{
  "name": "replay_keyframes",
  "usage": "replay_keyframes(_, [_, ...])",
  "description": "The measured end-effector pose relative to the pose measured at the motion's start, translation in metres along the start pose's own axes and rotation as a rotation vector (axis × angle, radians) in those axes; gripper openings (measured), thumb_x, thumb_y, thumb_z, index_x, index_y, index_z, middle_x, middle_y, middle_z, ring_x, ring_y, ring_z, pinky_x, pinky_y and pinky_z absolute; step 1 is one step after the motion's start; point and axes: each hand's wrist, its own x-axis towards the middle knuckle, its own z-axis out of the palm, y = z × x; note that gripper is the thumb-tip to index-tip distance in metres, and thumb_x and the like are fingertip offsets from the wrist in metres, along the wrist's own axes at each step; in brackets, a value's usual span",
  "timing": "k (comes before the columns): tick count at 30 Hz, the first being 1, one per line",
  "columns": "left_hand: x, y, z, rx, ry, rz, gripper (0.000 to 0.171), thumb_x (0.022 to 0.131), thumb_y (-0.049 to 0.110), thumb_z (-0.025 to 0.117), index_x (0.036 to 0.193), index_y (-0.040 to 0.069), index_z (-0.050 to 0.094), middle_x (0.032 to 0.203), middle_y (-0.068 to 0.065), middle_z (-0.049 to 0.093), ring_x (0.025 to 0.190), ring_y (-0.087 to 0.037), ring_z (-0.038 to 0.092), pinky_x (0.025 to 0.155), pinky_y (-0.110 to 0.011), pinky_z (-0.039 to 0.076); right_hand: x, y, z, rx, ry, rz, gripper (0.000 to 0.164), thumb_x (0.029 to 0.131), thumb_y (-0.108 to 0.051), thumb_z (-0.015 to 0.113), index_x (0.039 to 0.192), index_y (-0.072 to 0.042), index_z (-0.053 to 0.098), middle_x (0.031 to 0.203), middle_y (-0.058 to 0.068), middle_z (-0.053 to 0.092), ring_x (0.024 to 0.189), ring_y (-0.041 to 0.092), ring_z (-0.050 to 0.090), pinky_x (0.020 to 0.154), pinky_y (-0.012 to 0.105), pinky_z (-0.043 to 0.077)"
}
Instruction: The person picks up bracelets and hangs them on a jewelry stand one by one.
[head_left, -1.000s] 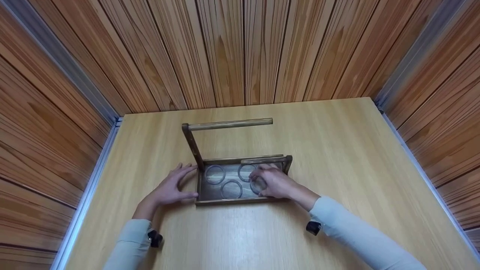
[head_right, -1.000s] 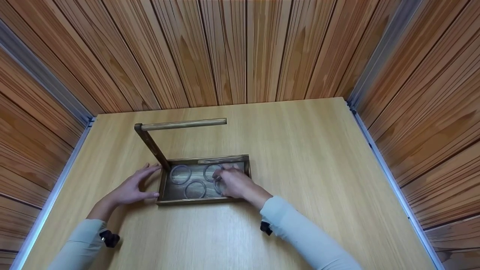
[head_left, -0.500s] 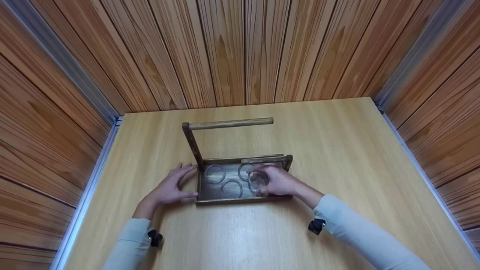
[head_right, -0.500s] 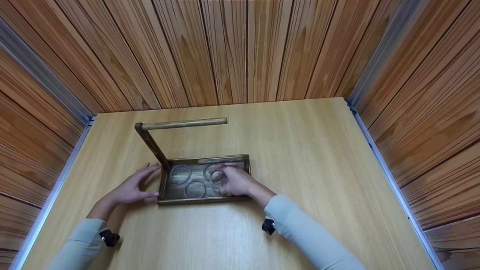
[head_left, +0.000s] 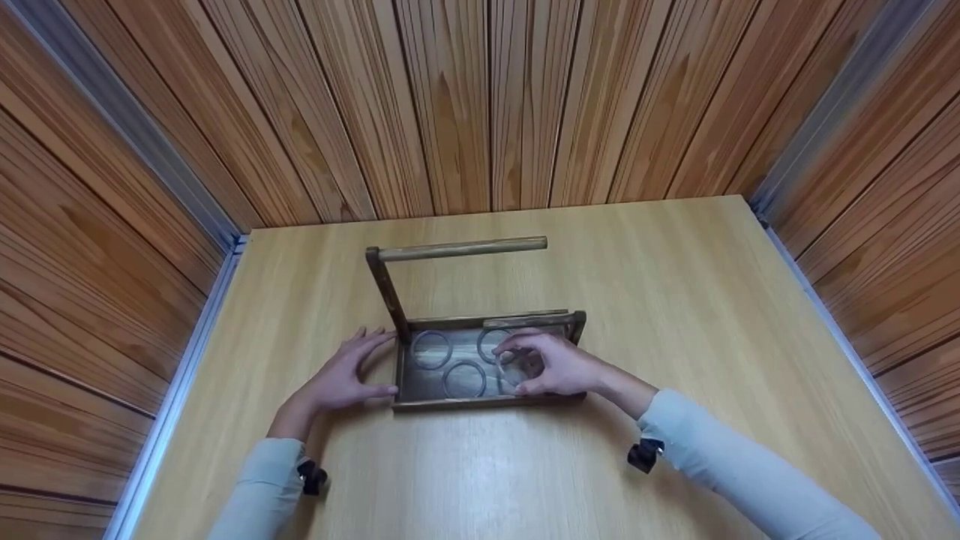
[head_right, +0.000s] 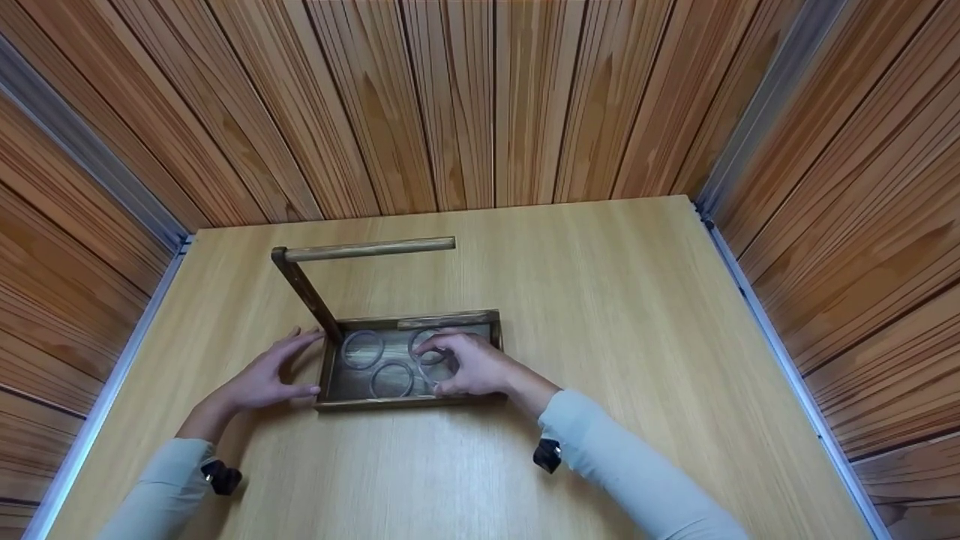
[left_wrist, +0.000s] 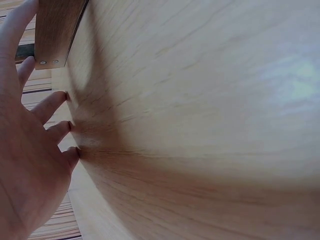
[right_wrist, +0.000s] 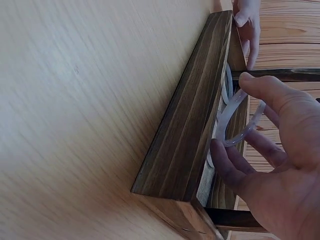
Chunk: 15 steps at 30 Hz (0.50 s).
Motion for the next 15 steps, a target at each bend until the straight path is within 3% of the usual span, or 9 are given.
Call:
replay_keyframes(4, [0.0, -0.001, 0.001, -0.01, -0.005, -0.006, 0.097, 0.094, 0.048, 0.09, 0.174, 0.02, 0.044, 0.186, -0.026, 0.028, 0.175, -0.058, 0.008, 0.136, -0.085, 0.005, -0.004, -0.002, -0.002, 0.02, -0.022, -0.009, 0.062, 0.091, -0.003, 0.089, 0.149, 0.0, 0.067, 0.149, 0.02, 0.072, 0.136, 0.046, 0.07, 0.117, 0.063, 0.058])
replay_keyframes(10, [0.001, 0.0, -0.001, -0.015, -0.011, -0.021, 0.097, 0.093, 0.047, 0.091, 0.174, 0.02, 0.044, 0.186, -0.025, 0.028, 0.176, -0.057, 0.006, 0.137, -0.084, 0.004, -0.012, -0.005, -0.009, 0.027, -0.04, -0.028, 0.063, 0.091, -0.006, 0.091, 0.149, -0.003, 0.068, 0.152, 0.017, 0.072, 0.143, 0.043, 0.067, 0.124, 0.064, 0.053])
replay_keyframes(15, [0.001, 0.001, -0.002, -0.034, -0.024, -0.033, 0.097, 0.094, 0.048, 0.09, 0.175, 0.022, 0.043, 0.187, -0.023, 0.026, 0.177, -0.055, 0.004, 0.137, -0.084, 0.001, -0.019, -0.006, -0.015, -0.012, -0.047, -0.079, 0.062, 0.091, -0.008, 0.092, 0.148, -0.008, 0.07, 0.152, 0.012, 0.074, 0.141, 0.036, 0.066, 0.123, 0.052, 0.053])
